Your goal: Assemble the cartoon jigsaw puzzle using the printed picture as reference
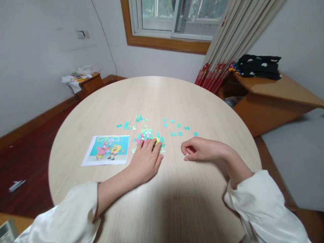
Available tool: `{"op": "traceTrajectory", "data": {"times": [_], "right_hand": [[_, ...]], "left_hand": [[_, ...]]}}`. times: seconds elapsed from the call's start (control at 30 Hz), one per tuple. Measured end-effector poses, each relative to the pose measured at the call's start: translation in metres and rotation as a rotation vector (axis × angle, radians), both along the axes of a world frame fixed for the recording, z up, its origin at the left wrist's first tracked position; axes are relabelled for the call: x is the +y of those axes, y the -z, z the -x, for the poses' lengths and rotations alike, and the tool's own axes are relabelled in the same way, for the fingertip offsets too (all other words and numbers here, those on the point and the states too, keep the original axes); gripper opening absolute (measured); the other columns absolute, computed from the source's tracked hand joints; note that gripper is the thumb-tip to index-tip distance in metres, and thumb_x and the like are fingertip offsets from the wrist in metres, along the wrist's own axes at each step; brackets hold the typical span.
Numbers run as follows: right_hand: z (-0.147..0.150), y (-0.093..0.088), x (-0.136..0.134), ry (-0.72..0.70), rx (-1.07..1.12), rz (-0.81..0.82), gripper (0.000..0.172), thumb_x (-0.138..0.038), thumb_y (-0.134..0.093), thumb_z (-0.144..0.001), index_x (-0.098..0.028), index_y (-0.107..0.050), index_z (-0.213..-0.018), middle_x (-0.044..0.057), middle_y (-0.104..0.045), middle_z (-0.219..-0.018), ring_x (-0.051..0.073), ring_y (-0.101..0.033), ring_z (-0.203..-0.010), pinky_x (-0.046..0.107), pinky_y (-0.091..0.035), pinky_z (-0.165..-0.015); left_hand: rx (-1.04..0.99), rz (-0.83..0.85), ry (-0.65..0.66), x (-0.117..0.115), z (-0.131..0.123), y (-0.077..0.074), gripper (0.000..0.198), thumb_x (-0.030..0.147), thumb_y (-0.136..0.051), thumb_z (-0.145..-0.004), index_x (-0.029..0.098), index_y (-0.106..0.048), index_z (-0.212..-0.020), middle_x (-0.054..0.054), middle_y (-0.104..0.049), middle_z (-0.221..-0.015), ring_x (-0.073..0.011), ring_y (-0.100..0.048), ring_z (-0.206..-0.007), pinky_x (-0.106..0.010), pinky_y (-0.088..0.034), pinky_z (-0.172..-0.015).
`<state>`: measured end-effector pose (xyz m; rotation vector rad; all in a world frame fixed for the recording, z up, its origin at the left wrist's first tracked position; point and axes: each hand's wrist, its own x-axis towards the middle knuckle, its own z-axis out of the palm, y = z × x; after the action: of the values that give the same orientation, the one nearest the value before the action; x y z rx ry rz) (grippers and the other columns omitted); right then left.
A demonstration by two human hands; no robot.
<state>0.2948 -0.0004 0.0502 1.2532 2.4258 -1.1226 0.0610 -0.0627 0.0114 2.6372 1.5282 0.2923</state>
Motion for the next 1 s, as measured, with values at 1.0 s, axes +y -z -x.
{"op": "traceTrajectory", "data": {"times": [1.0], "right_hand": [[-0.001, 0.002, -0.002, 0.016, 0.012, -0.01, 0.01, -0.028, -0.062, -0.075, -0.019, -0.058, -0.074, -0.004, -0.043, -0.06, 0.011, -0.041, -0.057, 0.026, -0.03, -0.054]], "left_hand": [[-0.082, -0.007, -0.46, 0.088, 0.098, 0.006, 0.018, 0.019, -0.056, -0.087, 0.022, -0.073, -0.093, -0.01, -0.063, -0.102, -0.0294, -0.054, -0.101, -0.043, -0.037, -0.084]]}}
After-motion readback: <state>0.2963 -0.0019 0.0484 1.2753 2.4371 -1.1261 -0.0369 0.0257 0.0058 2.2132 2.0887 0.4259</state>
